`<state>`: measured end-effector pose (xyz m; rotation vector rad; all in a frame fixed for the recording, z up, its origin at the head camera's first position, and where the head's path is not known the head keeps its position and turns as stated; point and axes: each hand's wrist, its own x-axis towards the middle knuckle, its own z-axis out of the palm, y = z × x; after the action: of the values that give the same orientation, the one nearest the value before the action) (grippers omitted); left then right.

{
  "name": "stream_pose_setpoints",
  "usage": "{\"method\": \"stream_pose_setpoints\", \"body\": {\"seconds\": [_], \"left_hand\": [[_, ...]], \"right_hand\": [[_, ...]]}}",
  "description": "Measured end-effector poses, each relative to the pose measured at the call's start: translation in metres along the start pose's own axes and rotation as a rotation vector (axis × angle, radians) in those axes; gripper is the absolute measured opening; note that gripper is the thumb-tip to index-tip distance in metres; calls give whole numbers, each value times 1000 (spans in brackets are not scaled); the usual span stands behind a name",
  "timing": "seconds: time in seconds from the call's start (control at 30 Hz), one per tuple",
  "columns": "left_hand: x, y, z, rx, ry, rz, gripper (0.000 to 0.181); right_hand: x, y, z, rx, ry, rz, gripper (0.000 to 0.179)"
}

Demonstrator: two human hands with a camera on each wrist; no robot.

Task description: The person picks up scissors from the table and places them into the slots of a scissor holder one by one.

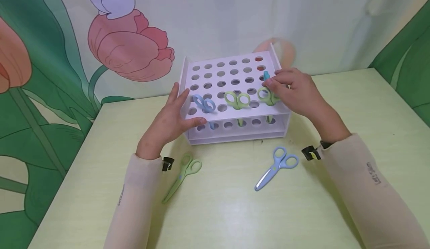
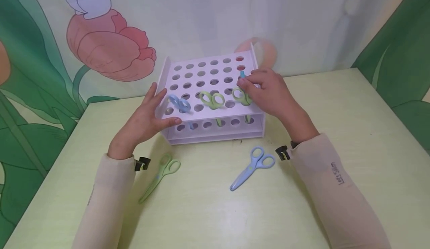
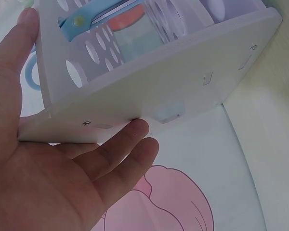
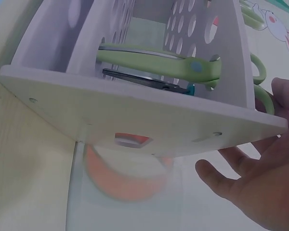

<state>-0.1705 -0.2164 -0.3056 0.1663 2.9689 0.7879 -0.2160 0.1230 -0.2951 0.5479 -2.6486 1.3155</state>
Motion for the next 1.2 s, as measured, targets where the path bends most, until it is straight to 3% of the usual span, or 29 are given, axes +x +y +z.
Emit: {"method": "stream_pose_setpoints", "body": {"seconds": [0.4, 0.87, 1.0, 1.2], "left_hand": [[-4, -6, -6, -37, 10, 11, 110], [2, 1, -4, 1, -35, 64, 114], [3, 0, -5, 63, -33, 97, 113], [2, -7, -6, 224, 47, 144, 107]], "right_hand": [[4, -8, 7, -31, 10, -62, 29], [-6, 0, 7, -10, 107, 25, 40], [-5, 1, 5, -44, 87, 22, 43], [0, 1, 3, 17, 94, 31, 45]]}}
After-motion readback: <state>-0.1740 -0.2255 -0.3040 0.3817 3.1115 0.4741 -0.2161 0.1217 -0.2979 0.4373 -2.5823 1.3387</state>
